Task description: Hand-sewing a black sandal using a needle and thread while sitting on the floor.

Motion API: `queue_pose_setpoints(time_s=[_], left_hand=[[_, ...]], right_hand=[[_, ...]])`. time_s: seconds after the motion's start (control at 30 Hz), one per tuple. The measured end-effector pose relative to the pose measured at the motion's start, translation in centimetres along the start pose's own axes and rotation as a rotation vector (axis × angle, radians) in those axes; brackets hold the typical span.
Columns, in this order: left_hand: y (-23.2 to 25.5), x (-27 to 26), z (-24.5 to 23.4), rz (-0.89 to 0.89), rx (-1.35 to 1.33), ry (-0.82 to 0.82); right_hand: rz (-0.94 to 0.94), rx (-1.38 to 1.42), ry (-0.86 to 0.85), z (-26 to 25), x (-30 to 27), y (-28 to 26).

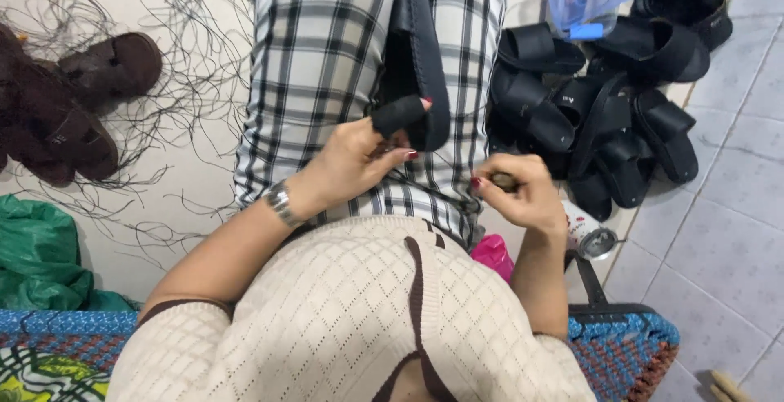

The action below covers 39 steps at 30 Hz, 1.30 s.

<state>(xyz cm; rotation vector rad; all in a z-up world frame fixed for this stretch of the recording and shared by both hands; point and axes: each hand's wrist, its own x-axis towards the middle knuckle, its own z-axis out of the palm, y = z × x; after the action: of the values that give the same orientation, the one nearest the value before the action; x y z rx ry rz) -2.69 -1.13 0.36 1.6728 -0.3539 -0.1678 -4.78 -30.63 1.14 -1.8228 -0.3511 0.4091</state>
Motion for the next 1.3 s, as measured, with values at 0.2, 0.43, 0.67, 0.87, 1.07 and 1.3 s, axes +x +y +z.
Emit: queue_pose_setpoints(time_s=[0.2, 0.43, 0.67, 0.87, 1.07, 1.3], left_hand=[[5.0, -0.2, -3.1, -0.257, 0.038, -0.167], [-3.1, -1.1, -10.2, 0.183, 0.704, 0.396], [-1.6, -3.6, -17.8, -0.02, 1.479, 0.38], [3.5, -0.3, -4.0, 0.045, 0.475, -0.209], [5.5, 1.8, -5.3, -0.705, 0.206, -0.659], [1.1, 1.6, -1.6, -0.919, -1.324, -0.112]], right_hand=[[-0.258, 0.003, 0.016, 6.5, 4.2, -4.6], [-0.361, -0.713, 0.904, -2.7, -3.1, 5.7], [0.008, -0.937, 1.063, -7.6, -1.7, 1.7], [0.005, -0.967, 1.387, -16.4, -6.4, 14.4], [-0.054, -0.149, 0.372, 3.0, 2.2, -2.8], [0.019, -0.022, 0.326, 7.0, 3.6, -0.3]])
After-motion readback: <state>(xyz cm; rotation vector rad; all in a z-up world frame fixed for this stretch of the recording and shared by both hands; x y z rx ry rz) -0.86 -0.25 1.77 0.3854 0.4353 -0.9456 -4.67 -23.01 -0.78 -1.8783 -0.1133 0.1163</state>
